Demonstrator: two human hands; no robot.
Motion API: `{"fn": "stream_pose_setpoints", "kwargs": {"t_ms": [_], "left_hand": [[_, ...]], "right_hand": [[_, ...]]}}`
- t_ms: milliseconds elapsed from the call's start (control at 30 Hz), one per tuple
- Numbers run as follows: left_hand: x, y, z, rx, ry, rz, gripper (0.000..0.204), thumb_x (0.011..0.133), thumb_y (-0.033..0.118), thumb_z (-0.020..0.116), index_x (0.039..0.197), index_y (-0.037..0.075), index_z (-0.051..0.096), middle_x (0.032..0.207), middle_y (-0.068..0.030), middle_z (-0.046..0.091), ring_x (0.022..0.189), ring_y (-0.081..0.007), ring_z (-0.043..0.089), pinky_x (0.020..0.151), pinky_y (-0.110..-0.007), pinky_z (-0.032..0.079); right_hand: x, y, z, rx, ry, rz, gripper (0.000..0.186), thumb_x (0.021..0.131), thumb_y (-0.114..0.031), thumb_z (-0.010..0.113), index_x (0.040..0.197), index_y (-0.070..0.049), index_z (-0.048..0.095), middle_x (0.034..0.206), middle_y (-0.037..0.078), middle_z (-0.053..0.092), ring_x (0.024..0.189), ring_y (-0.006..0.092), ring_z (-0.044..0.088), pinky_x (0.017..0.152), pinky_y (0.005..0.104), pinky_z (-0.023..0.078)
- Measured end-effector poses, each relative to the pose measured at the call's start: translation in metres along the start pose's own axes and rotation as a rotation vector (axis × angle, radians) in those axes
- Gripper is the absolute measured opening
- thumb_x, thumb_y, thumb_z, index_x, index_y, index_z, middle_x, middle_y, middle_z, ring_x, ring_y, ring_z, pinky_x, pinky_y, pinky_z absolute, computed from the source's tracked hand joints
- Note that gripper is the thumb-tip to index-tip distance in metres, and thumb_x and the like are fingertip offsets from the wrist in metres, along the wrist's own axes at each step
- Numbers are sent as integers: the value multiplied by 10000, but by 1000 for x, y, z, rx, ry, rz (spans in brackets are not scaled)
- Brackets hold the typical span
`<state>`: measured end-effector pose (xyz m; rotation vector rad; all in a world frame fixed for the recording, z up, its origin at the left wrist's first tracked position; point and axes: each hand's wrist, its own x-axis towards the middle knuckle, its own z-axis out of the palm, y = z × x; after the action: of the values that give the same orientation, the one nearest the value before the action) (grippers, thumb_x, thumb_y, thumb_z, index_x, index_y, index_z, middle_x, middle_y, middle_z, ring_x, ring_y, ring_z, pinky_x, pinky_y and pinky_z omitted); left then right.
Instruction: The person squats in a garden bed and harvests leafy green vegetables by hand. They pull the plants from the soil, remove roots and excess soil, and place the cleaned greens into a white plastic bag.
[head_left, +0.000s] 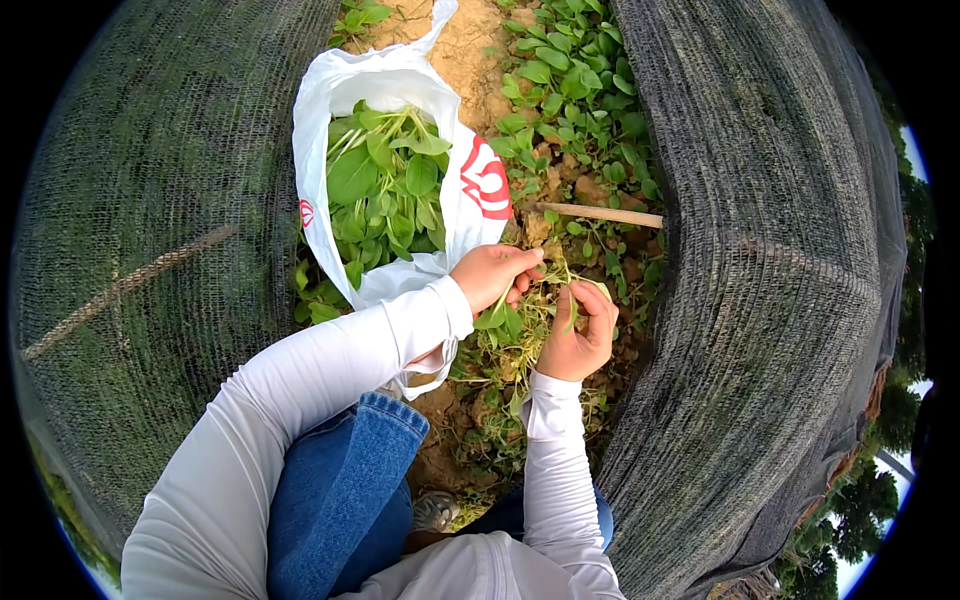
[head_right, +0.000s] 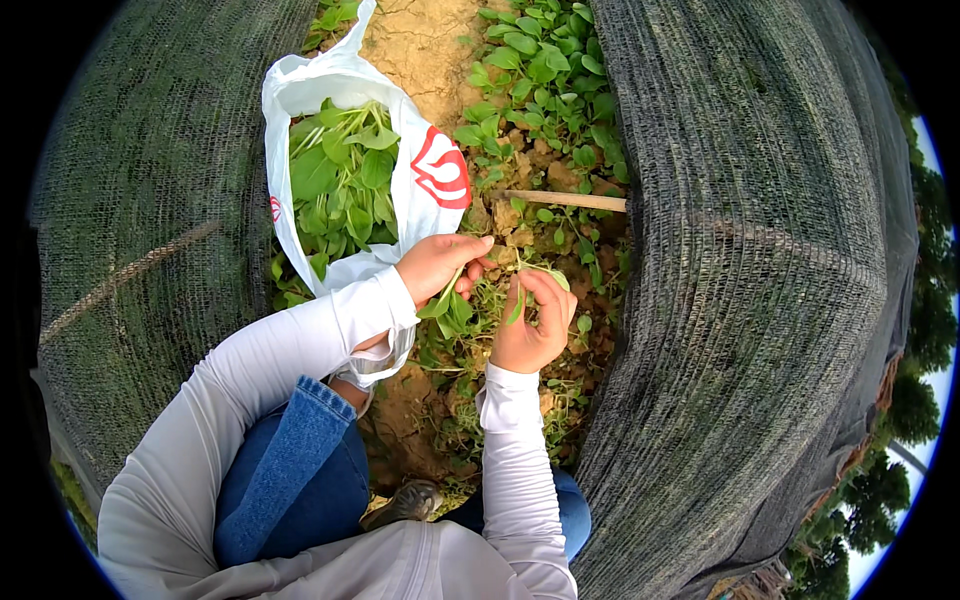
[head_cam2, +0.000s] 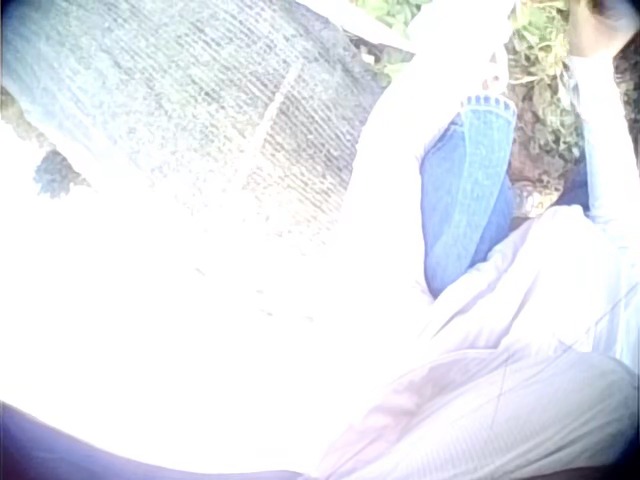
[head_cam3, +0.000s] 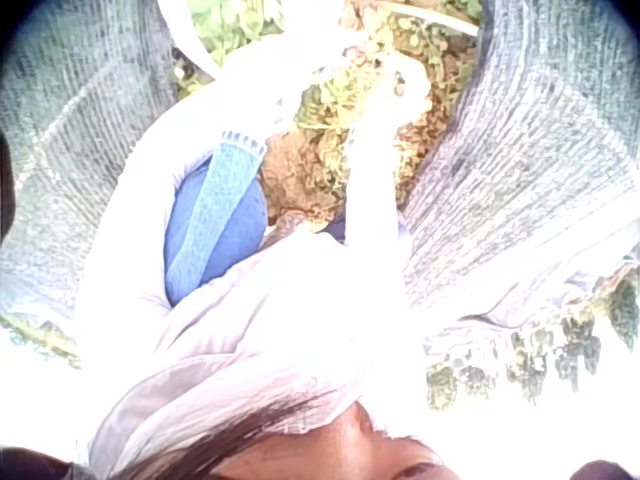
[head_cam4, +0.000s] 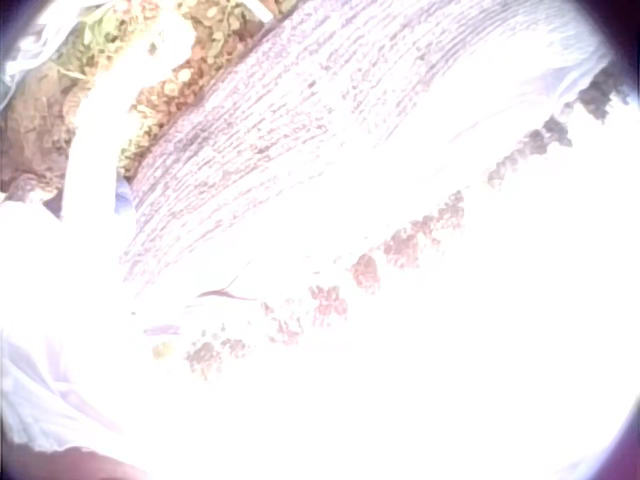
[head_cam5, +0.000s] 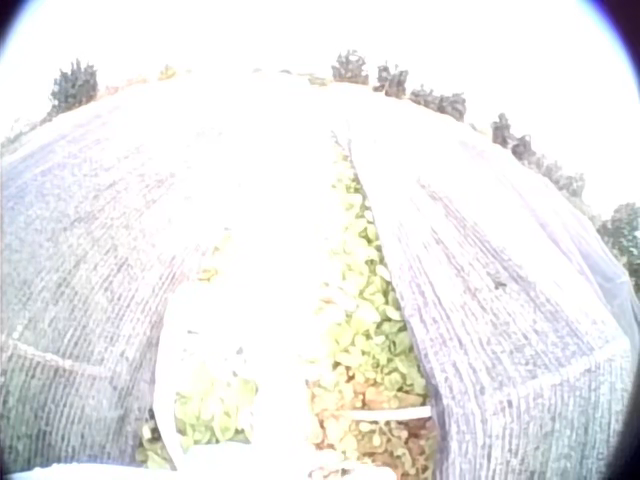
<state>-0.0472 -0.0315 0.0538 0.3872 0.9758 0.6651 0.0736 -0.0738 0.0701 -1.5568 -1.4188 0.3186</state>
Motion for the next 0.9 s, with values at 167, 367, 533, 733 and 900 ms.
{"fn": "stream_pose_setpoints", "kwargs": {"t_ms": [167, 367, 533, 733, 900], "left_hand": [[-2, 4, 4, 353, -28, 44, 200, 714, 181, 551, 808, 13, 604, 555, -45, 506, 488, -124, 476, 456, -250, 393], [-3, -7, 4, 1001, 76, 591, 188, 675, 196, 562, 779, 46, 605, 630, -140, 559, 616, -308, 536, 586, -369, 429], [-7, -2, 9, 1236, 38, 539, 215, 699, 229, 585, 786, 32, 593, 690, -173, 553, 628, -311, 535, 550, -359, 418], [-2, 1, 5, 833, 9, 266, 262, 693, 296, 608, 760, 42, 610, 587, -96, 545, 461, -220, 490, 449, -304, 394], [1, 1, 7, 137, -179, -10, 216, 715, 211, 600, 780, 4, 602, 605, -24, 510, 423, -86, 425, 390, -216, 344]], "right_hand": [[-1, 8, -3, 65, 69, 106, 158, 668, 45, 607, 797, -40, 575, 829, 63, 574, 749, 181, 504, 656, 269, 405], [-1, 3, -5, 45, 50, 70, 176, 651, 47, 618, 795, -43, 574, 824, 62, 578, 742, 186, 502, 649, 271, 406], [-3, 5, -8, -2, 33, 8, 190, 632, 54, 623, 783, -52, 578, 818, 62, 580, 737, 189, 495, 644, 270, 403], [-2, 1, -14, -133, -58, -148, 200, 632, 55, 617, 798, -50, 580, 823, 59, 566, 749, 196, 497, 650, 275, 402], [-4, 5, -13, -165, -62, -184, 230, 600, 58, 618, 790, -69, 595, 807, 47, 567, 753, 204, 477, 645, 280, 396]]}}
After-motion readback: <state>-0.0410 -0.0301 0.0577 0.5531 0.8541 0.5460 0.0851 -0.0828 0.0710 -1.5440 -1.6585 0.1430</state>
